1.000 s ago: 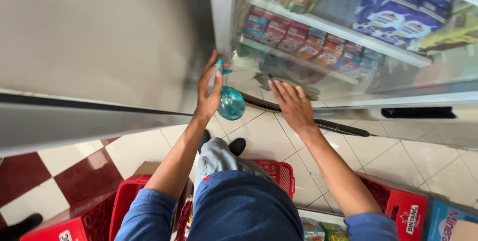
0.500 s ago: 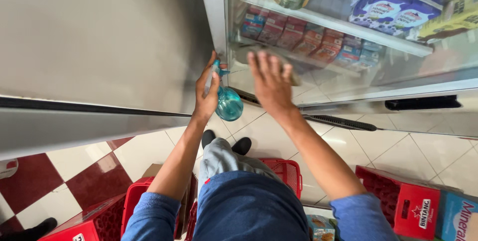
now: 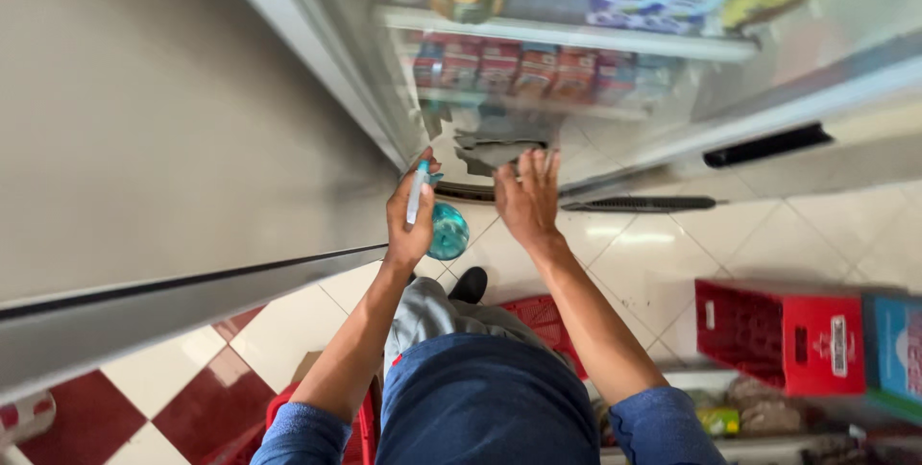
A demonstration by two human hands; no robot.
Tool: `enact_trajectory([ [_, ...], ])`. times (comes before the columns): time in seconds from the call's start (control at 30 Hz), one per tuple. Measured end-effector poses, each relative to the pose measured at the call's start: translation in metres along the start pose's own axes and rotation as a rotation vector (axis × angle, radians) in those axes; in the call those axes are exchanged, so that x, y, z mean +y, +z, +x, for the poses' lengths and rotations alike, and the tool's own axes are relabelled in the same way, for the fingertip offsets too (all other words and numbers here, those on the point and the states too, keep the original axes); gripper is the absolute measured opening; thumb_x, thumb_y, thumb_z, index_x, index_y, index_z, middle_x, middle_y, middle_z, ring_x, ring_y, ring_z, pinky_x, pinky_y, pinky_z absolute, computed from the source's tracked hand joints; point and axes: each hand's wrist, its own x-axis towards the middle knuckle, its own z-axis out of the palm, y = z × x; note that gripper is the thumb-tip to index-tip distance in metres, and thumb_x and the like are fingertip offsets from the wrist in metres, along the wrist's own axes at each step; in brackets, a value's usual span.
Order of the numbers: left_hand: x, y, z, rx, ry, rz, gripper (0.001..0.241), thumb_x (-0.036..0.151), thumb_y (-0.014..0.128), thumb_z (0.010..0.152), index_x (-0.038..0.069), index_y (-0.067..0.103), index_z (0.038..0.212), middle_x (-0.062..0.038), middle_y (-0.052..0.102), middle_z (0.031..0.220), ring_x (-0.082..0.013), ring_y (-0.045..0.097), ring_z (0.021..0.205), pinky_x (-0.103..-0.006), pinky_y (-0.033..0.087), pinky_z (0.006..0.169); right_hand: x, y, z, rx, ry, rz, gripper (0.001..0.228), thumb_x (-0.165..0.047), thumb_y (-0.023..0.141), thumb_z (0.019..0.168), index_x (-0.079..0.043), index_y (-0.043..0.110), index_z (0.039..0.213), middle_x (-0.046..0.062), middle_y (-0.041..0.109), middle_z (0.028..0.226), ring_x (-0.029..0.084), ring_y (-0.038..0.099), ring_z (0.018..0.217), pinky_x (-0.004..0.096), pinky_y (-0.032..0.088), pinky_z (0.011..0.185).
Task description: The person wipes the glass door of a beverage cooler with a cloth while holding a spray bottle in the other hand.
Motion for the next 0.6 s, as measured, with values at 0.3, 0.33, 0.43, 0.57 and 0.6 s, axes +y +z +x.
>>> enact_trajectory([
  [0.3, 0.001, 0.046, 0.005, -0.257, -0.050, -0.151, 0.035, 0.020, 0.046, 0.113, -0.004, 0.057, 0.136, -0.017, 0.064, 0.137, -0.0254, 0.060, 0.134, -0.0406, 0.044, 0.117, 0.074, -0.038, -0.042, 0.304, 0.554, 0.218, 0.070, -0.015, 0.068, 0.099, 0.015, 0.031, 0.150, 0.046, 0.030, 0.149, 0.062, 0.027, 0.142, 0.060, 0.031, 0.115],
  [0.33, 0.003, 0.047, 0.004, -0.272, -0.057, -0.148, 0.035, 0.020, 0.046, 0.113, -0.004, 0.057, 0.136, -0.017, 0.064, 0.137, -0.0254, 0.060, 0.134, -0.0406, 0.044, 0.117, 0.073, -0.037, -0.044, 0.307, 0.570, 0.216, 0.070, -0.015, 0.068, 0.099, 0.015, 0.031, 0.150, 0.046, 0.030, 0.149, 0.062, 0.027, 0.142, 0.060, 0.031, 0.115],
  [0.43, 0.008, 0.049, 0.004, -0.307, -0.104, -0.054, 0.035, 0.020, 0.046, 0.111, -0.003, 0.058, 0.135, -0.015, 0.067, 0.133, -0.0222, 0.061, 0.127, -0.0365, 0.047, 0.108, 0.067, -0.019, -0.039, 0.616, 0.576, 0.408, 0.064, -0.008, 0.063, 0.106, 0.005, 0.028, 0.157, 0.037, 0.022, 0.166, 0.046, 0.036, 0.153, 0.044, 0.038, 0.122],
  [0.57, 0.016, 0.045, 0.004, -0.338, -0.117, 0.050, 0.034, 0.021, 0.047, 0.110, -0.001, 0.063, 0.130, -0.009, 0.071, 0.126, -0.0123, 0.061, 0.105, -0.0284, 0.049, 0.094, 0.048, 0.013, -0.041, 0.651, 1.073, 0.794, 0.064, -0.006, 0.064, 0.101, 0.005, 0.030, 0.155, 0.025, 0.051, 0.150, 0.032, 0.054, 0.137, 0.041, 0.042, 0.115],
  [0.6, 0.016, 0.044, 0.004, -0.347, -0.148, 0.061, 0.033, 0.021, 0.047, 0.110, 0.000, 0.064, 0.128, -0.008, 0.072, 0.123, -0.0093, 0.058, 0.096, -0.0264, 0.048, 0.088, 0.046, 0.018, -0.046, 0.609, 1.103, 0.773, 0.071, -0.002, 0.068, 0.100, 0.007, 0.024, 0.155, 0.023, 0.041, 0.154, 0.032, 0.046, 0.139, 0.043, 0.036, 0.116],
])
